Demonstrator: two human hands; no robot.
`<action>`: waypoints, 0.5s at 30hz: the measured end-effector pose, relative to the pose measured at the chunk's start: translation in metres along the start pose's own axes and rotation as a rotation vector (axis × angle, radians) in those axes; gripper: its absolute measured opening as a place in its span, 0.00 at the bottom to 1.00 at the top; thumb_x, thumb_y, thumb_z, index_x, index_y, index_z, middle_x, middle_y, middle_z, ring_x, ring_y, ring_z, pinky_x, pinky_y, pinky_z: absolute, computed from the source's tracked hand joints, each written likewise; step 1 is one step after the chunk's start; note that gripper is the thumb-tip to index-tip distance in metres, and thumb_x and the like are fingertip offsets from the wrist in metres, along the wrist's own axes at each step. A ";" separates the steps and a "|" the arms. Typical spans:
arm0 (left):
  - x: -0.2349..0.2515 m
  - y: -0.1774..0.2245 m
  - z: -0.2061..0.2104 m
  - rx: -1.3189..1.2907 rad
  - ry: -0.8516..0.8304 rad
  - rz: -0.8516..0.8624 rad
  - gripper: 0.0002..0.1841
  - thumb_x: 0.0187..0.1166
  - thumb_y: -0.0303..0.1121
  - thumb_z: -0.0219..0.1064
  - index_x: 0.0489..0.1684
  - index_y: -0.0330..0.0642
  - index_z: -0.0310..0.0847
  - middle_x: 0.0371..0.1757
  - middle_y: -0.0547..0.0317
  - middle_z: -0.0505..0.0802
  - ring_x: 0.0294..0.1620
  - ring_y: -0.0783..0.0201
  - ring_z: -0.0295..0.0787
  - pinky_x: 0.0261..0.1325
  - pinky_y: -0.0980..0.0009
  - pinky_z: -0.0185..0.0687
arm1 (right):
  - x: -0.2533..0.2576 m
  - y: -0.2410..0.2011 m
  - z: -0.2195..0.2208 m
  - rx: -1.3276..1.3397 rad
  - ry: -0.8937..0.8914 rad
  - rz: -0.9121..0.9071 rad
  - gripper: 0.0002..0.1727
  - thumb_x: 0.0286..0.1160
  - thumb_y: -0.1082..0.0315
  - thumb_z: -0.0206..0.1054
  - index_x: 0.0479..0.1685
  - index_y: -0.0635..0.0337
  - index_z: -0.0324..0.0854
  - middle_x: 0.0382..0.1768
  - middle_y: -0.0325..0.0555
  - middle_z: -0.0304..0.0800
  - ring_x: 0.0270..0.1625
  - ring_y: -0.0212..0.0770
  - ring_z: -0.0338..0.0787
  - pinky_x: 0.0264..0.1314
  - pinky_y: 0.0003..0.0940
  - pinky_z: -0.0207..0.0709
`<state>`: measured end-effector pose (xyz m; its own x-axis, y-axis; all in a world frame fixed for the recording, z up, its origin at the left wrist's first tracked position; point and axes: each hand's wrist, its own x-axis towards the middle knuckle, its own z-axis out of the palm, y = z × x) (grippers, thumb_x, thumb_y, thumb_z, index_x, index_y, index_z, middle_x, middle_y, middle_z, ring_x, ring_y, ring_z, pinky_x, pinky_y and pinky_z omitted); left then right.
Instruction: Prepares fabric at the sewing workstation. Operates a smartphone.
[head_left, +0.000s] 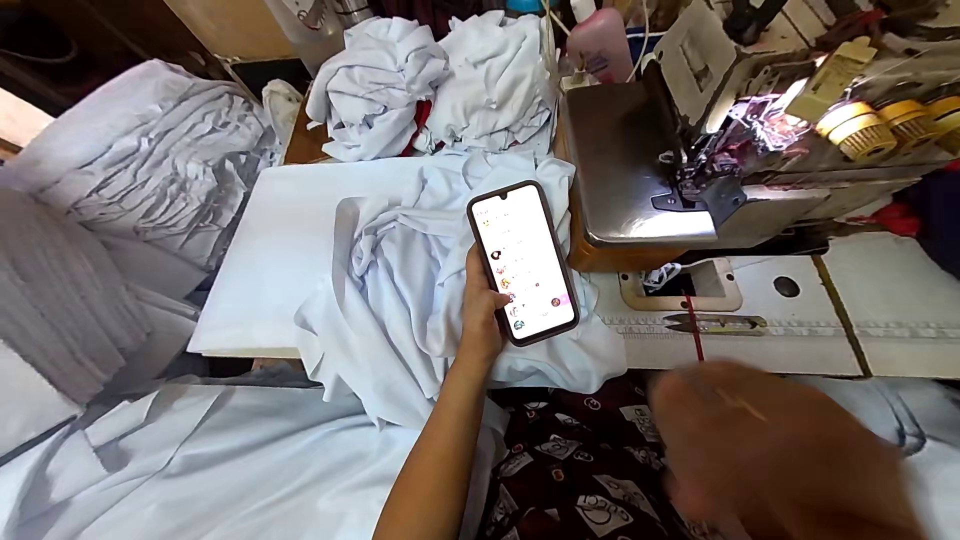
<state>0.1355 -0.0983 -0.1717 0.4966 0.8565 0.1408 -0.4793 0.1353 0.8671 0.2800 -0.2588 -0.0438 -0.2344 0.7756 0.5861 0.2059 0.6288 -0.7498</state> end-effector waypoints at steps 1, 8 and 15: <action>0.000 0.000 0.000 0.006 -0.006 0.003 0.37 0.62 0.23 0.50 0.81 0.54 0.55 0.58 0.70 0.90 0.53 0.74 0.91 0.55 0.69 0.90 | -0.002 0.021 0.001 -0.258 0.027 0.028 0.22 0.94 0.51 0.46 0.52 0.54 0.83 0.31 0.38 0.81 0.34 0.26 0.80 0.40 0.18 0.73; 0.000 0.000 0.001 0.016 -0.012 0.025 0.33 0.65 0.25 0.47 0.78 0.55 0.57 0.57 0.72 0.90 0.53 0.75 0.91 0.56 0.69 0.89 | -0.017 0.099 0.012 -0.872 0.120 0.245 0.21 0.81 0.69 0.52 0.55 0.53 0.93 0.38 0.48 0.97 0.38 0.47 0.94 0.38 0.41 0.84; 0.001 0.000 0.001 -0.004 -0.022 0.027 0.33 0.65 0.25 0.47 0.78 0.55 0.56 0.58 0.74 0.89 0.54 0.75 0.90 0.57 0.70 0.89 | -0.007 0.110 0.011 -0.892 0.128 0.312 0.21 0.79 0.68 0.52 0.56 0.54 0.92 0.23 0.47 0.87 0.24 0.46 0.85 0.26 0.41 0.76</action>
<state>0.1363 -0.0981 -0.1715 0.4995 0.8485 0.1749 -0.4959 0.1145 0.8608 0.2934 -0.1957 -0.1338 0.0482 0.8826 0.4676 0.9030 0.1616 -0.3981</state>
